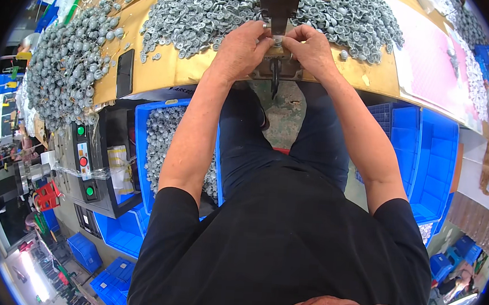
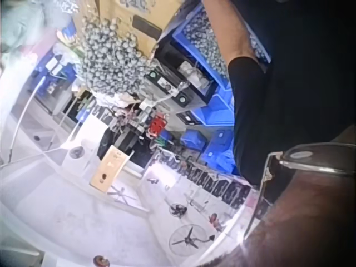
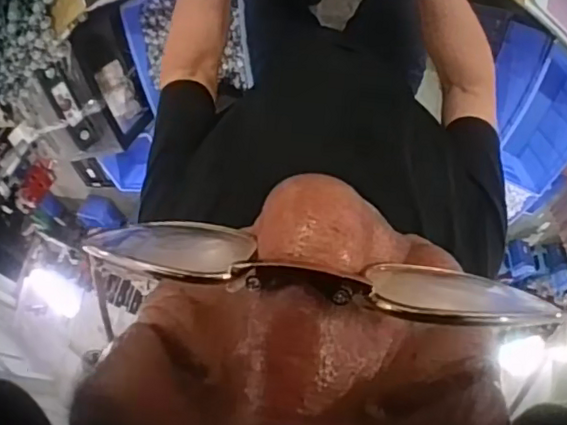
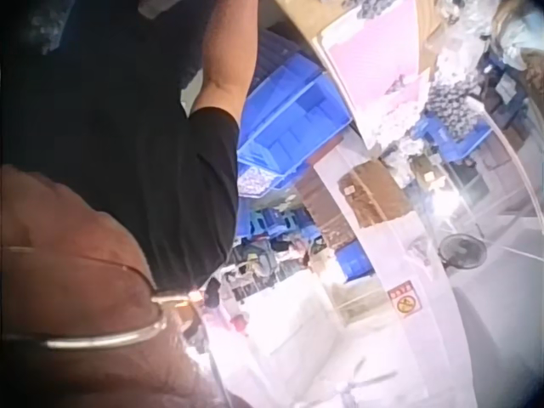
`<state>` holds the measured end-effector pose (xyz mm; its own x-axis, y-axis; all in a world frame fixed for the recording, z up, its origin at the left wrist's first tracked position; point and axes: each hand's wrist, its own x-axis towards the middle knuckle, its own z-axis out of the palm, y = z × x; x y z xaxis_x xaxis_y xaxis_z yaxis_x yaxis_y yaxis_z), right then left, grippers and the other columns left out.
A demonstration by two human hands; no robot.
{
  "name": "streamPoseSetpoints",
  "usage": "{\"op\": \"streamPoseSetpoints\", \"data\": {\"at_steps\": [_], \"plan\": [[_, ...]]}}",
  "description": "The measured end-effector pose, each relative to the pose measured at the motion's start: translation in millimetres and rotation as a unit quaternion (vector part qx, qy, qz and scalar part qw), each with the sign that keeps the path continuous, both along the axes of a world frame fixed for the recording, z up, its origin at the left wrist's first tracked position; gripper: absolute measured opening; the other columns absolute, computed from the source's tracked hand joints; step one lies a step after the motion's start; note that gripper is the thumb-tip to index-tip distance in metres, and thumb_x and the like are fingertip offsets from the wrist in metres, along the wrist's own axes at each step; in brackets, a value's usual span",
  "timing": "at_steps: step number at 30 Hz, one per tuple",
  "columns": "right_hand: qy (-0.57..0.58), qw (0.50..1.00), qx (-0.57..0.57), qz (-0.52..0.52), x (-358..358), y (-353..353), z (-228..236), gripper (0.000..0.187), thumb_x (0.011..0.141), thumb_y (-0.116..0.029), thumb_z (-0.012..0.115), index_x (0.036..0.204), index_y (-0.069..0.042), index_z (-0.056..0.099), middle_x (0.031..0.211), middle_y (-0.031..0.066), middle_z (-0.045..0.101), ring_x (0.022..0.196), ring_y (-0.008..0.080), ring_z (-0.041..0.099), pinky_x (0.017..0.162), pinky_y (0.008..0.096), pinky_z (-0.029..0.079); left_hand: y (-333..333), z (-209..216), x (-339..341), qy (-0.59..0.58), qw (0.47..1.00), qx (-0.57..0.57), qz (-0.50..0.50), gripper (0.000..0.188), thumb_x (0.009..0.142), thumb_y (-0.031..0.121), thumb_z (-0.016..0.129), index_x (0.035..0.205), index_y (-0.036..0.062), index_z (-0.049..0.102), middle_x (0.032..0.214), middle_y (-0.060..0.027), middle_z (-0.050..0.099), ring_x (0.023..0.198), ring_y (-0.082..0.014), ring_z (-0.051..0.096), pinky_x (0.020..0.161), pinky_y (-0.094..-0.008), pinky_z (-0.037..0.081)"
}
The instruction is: The person repeatedly positions components into a press machine fixture by hand and pulls the lever to fasten them.
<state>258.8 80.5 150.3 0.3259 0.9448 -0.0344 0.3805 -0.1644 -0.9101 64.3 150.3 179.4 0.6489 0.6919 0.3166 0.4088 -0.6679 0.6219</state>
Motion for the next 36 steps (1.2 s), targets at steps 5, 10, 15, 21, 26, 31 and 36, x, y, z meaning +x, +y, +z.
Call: {"op": "streamPoseSetpoints", "data": {"at_steps": [5, 10, 15, 21, 26, 31, 36], "plan": [[-0.019, 1.0, -0.018, 0.002, 1, -1, 7, 0.022, 0.088, -0.025, 0.075, 0.094, -0.004, 0.072, 0.087, 0.007, 0.074, 0.073, 0.0165, 0.068, 0.068, 0.032, 0.055, 7, 1, 2, 0.0, 1.0, -0.005, -0.026, 0.019, 0.094, 0.018, 0.068, 0.103, 0.0013, 0.067, 0.101, -0.0185, 0.069, 0.097, -0.0411, 0.067, 0.084, -0.048, 0.053], [0.347, 0.935, 0.067, -0.015, 44, 19, 68, 0.031, 0.103, -0.022, 0.047, 0.102, -0.001, 0.07, 0.093, 0.0066, 0.071, 0.073, 0.0147, 0.065, 0.064, 0.027, 0.052, 8, 4, 5, 0.015, 0.999, -0.02, -0.033, 0.019, 0.093, 0.018, 0.069, 0.103, 0.0013, 0.067, 0.1, -0.0181, 0.069, 0.096, -0.0415, 0.066, 0.083, -0.0482, 0.053], [0.325, 0.931, 0.168, 0.016, 57, 57, 202, 0.057, 0.106, -0.061, 0.047, 0.089, -0.009, 0.062, 0.067, 0.0026, 0.06, 0.057, 0.0136, 0.056, 0.05, 0.0295, 0.042, 13, 0, 11, -0.011, 0.998, -0.024, -0.053, 0.021, 0.092, 0.016, 0.07, 0.107, 0.0019, 0.069, 0.101, -0.0183, 0.067, 0.096, -0.04, 0.066, 0.083, -0.0469, 0.053], [-0.046, 0.914, 0.395, 0.078, -12, -41, 237, 0.057, 0.105, -0.058, 0.052, 0.086, -0.005, 0.064, 0.068, 0.0013, 0.059, 0.057, 0.0115, 0.053, 0.053, 0.0287, 0.041, 7, -3, -4, -0.018, 0.999, -0.046, -0.004, 0.024, 0.09, 0.018, 0.074, 0.109, 0.0025, 0.072, 0.098, -0.0165, 0.066, 0.092, -0.0355, 0.066, 0.082, -0.0431, 0.053], [-0.201, 0.807, 0.516, 0.207, -16, -90, 165, 0.016, 0.095, -0.008, 0.056, 0.09, 0.0, 0.07, 0.082, 0.0128, 0.068, 0.08, 0.0269, 0.068, 0.089, 0.0469, 0.054, 3, -16, 4, -0.024, 0.999, -0.022, 0.023, 0.022, 0.09, 0.019, 0.074, 0.105, 0.0037, 0.075, 0.093, -0.0153, 0.066, 0.087, -0.0336, 0.065, 0.079, -0.0422, 0.052], [-0.266, 0.89, 0.364, 0.065, 16, -29, 204, 0.031, 0.093, -0.03, 0.065, 0.088, -0.001, 0.07, 0.078, 0.0104, 0.066, 0.074, 0.0243, 0.064, 0.076, 0.0406, 0.051, -8, -21, -2, -0.05, 0.997, -0.033, 0.057, 0.017, 0.091, 0.016, 0.073, 0.1, 0.0024, 0.073, 0.09, -0.0153, 0.064, 0.086, -0.0324, 0.065, 0.078, -0.0416, 0.052], [-0.324, 0.808, 0.492, 0.008, 70, 98, 232, 0.056, 0.106, -0.05, 0.055, 0.078, -0.003, 0.063, 0.061, 0.0032, 0.055, 0.056, 0.0181, 0.057, 0.054, 0.0359, 0.047, -7, -25, 11, -0.06, 0.997, 0.018, 0.04, 0.018, 0.096, 0.014, 0.069, 0.103, -0.002, 0.067, 0.092, -0.0159, 0.063, 0.086, -0.0291, 0.063, 0.077, -0.0391, 0.05]]}}
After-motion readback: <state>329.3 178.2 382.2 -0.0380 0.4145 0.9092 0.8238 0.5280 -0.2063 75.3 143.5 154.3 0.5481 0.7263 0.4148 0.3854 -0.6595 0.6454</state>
